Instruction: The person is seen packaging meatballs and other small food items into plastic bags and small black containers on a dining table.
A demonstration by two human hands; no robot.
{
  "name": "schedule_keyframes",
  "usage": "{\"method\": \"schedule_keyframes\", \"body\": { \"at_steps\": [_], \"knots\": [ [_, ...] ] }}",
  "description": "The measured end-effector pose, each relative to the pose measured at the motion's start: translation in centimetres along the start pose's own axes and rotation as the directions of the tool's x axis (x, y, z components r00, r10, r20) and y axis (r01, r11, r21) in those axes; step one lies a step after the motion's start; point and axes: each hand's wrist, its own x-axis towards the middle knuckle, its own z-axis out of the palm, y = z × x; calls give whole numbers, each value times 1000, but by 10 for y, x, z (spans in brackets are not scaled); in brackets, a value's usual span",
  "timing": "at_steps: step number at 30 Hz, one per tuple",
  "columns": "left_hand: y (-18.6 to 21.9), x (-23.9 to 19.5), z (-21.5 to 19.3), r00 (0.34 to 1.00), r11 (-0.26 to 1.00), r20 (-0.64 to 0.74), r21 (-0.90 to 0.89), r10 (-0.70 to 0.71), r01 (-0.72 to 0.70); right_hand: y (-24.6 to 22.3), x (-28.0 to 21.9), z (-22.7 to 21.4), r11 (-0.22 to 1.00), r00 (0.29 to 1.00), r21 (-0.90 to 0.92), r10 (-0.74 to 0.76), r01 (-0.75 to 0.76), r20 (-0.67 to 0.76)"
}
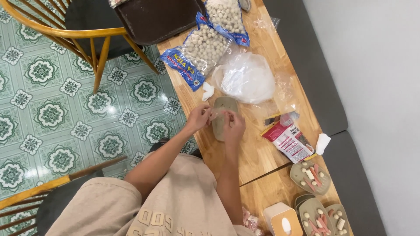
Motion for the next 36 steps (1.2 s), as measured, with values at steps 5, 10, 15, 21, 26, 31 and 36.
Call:
{"method": "schedule_keyframes", "body": {
  "at_steps": [5,10,15,21,26,31,36],
  "knots": [
    [3,0,-2,999,1000,-24,5,25,-25,-19,12,0,973,979,-119,-187,196,88],
    [1,-1,-4,999,999,-37,19,32,-31,-20,10,11,974,964,-73,-199,215,178],
    [-10,2,-6,986,995,-133,17,101,-100,-8,7,18,820,869,336,495,-463,-12],
    [-8,-3,-12,988,1000,-156,-10,10,-12,149,-21,82,993,963,-81,103,-85,250],
    [-16,-5,-16,987,998,-159,-36,36,-42,90,-17,76,938,946,-345,134,-25,296],
    [-21,-4,-18,988,993,-156,-115,14,-33,91,-20,73,938,898,-273,299,-214,322],
    [-19,-5,-15,987,997,-148,-44,61,-69,121,-19,70,964,912,-122,264,-237,313]
  ]
}}
